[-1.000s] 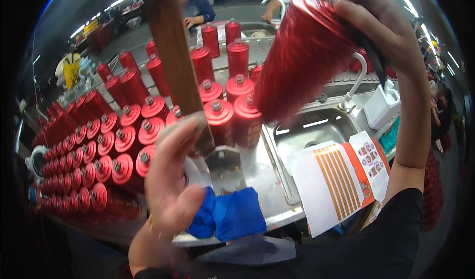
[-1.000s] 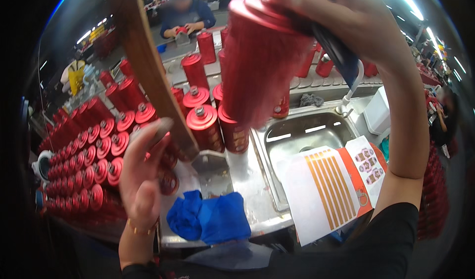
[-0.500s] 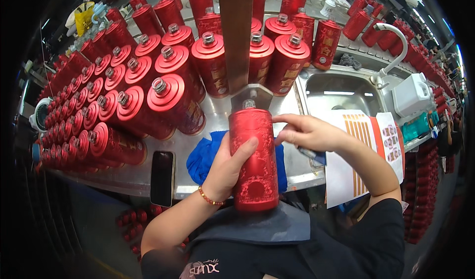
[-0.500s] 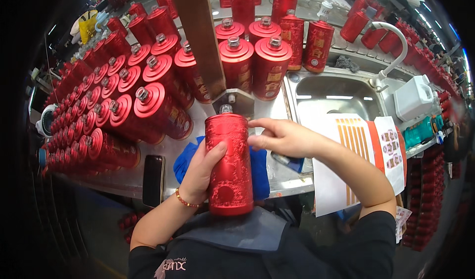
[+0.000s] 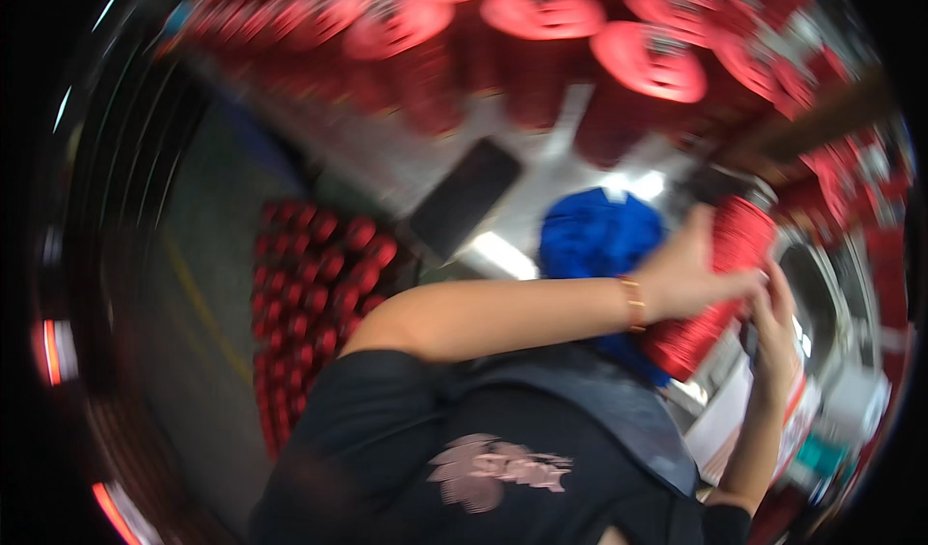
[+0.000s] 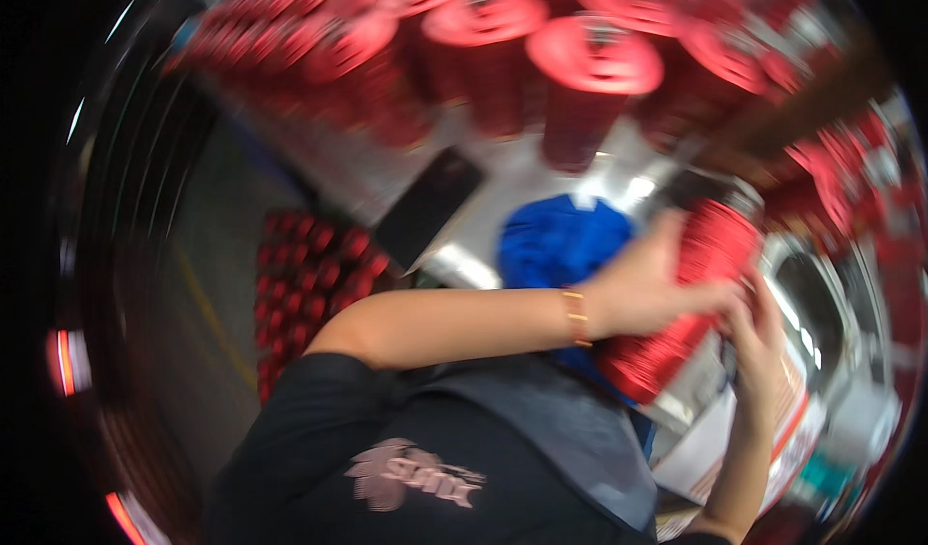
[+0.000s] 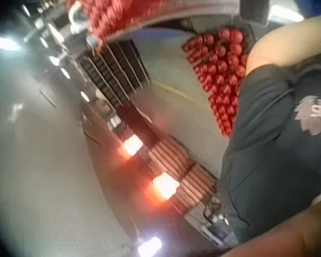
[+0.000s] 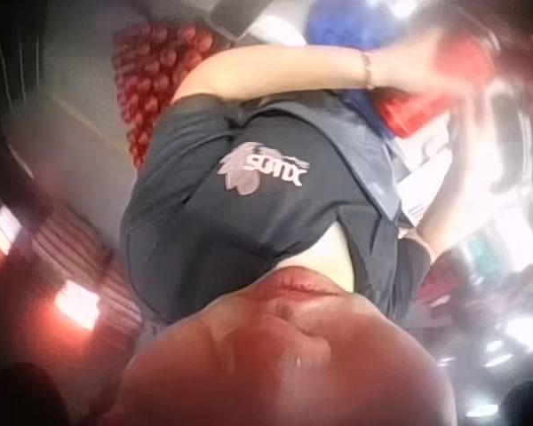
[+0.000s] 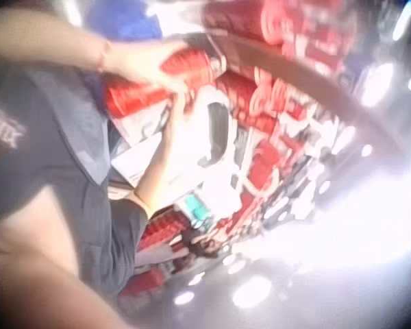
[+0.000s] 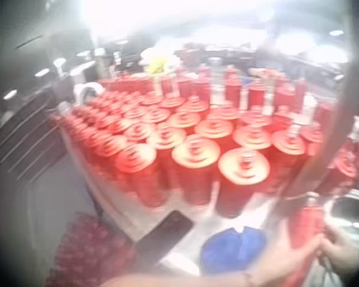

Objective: The person applies gold labels to red cylindrical cans. They wipe the can surface with a blue cloth, align and press the label, and smooth it with a plastic scraper. The process is repeated for multiple cans on a stainless steel workbench.

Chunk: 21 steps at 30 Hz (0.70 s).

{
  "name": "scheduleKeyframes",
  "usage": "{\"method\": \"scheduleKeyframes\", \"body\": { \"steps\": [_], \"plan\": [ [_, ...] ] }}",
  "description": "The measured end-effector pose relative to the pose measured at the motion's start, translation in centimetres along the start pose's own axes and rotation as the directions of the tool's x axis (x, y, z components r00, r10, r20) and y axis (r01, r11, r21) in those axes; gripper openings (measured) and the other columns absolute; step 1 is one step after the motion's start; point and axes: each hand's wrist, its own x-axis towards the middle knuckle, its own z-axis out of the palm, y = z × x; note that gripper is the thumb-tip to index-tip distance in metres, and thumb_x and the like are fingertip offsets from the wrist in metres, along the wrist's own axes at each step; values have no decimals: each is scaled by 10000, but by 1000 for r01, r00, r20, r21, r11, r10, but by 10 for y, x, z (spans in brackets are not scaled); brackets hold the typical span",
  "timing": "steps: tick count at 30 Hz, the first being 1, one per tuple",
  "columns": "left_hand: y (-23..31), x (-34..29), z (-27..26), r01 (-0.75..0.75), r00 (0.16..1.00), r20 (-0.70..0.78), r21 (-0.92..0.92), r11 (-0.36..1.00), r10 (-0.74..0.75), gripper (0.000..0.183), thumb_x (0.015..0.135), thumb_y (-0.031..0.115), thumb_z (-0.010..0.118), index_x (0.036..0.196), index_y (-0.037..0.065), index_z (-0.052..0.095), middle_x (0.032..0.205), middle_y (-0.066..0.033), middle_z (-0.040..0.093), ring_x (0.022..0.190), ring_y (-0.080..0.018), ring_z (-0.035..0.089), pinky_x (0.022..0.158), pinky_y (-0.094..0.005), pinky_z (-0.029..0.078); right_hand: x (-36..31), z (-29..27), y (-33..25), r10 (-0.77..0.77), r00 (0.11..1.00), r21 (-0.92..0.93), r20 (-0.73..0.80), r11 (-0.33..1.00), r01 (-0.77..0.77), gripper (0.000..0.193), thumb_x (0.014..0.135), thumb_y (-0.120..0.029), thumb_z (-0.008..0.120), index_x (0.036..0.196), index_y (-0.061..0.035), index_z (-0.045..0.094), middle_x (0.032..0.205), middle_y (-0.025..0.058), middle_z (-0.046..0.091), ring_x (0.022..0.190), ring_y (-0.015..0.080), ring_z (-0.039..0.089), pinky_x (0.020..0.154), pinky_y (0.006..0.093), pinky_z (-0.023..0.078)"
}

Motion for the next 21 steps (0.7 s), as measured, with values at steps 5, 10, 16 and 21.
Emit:
{"method": "scheduleKeyframes", "body": {
  "steps": [5, 10, 16, 21],
  "plan": [
    [-9, -4, 1, 68, 997, -42, 304, 950, -58, 1213, 865, 688, 688, 1531, -175, 155, 1519, -443, 297, 1435, -511, 384, 1189, -457, 359, 14, -18, 10, 23, 996, 12, -82, 1000, -22, 549, 1084, -260, 570, 1563, -47, 407, 912, -6, 614, 599, 18, 475, 477, 193, 346],
    [4, -26, 6, 9, 1000, -27, 320, 947, 0, 1206, 888, 640, 655, 1555, -181, 78, 1548, -477, 191, 1480, -552, 283, 1220, -464, 313, 29, -37, 29, 8, 987, -5, -159, 1000, -9, 562, 1101, -359, 533, 1558, -55, 413, 759, -44, 534, 520, 23, 417, 446, 199, 313],
    [-2, -42, 26, -115, 967, -149, 467, 877, 207, 1132, 807, 430, 762, 1503, -233, 163, 1475, -461, 290, 1391, -552, 397, 1157, -478, 394, 45, -30, 43, 65, 991, 50, -117, 997, -60, 578, 1090, -403, 534, 1547, -62, 433, 947, 2, 565, 720, 72, 489, 596, 240, 391],
    [-6, -43, 23, -63, 974, -172, 419, 906, 147, 1075, 807, 399, 749, 1485, -237, 208, 1447, -429, 342, 1351, -516, 453, 1118, -465, 440, 45, -23, 50, 89, 993, 90, -73, 992, -83, 593, 1082, -439, 536, 1537, -68, 451, 1104, 41, 591, 886, 114, 549, 721, 275, 455]
  ]
}}
